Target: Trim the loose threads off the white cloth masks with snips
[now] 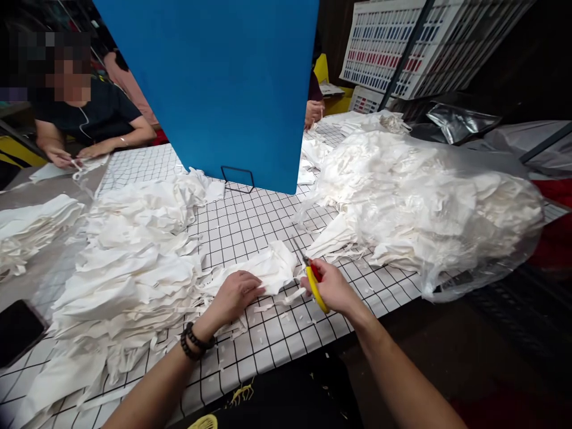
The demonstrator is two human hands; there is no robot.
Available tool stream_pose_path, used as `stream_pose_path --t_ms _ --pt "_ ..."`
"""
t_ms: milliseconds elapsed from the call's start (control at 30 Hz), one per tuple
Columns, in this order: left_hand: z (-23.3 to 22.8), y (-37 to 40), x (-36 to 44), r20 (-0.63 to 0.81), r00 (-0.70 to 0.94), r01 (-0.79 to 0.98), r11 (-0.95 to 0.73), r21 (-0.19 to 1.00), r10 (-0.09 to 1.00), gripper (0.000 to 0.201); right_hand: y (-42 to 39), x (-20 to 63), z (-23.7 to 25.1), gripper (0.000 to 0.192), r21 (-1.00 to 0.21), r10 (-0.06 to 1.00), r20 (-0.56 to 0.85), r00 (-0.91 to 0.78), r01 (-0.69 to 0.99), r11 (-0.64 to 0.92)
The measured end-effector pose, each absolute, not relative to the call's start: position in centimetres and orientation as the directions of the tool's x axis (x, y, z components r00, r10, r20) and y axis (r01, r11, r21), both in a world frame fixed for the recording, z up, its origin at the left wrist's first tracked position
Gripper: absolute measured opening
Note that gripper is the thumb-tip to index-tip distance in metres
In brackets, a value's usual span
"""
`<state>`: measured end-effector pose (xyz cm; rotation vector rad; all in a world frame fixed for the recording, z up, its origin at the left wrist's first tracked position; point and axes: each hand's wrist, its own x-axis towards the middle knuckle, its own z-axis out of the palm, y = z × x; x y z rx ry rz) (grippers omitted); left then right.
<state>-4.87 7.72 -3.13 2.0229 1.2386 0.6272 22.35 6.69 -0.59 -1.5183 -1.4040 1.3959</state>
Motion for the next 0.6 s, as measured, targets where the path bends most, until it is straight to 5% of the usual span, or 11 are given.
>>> stream_pose_path --t_ms 200,367,600 --pt "-3.0 10.2 -6.1 0.029 0.112 0.567 -0.088 0.819 0.993 0.046 5.6 26.7 -0.1 0.034 -0.952 0.972 -0.233 -0.043 0.214 -0.219" --pt "-3.8 11.3 -7.3 0.063 -0.146 0.578 0.033 0.816 0.987 0.042 4.4 28.4 -0.4 0.036 -0.94 0.959 -0.281 -0.025 0.207 -0.27" --pt "-2.8 8.9 -5.6 0.265 -0.292 0.629 -0.024 0.777 0.919 0.038 3.4 27.5 1.0 0.02 -0.73 0.976 -0.214 0.041 0.657 -0.187"
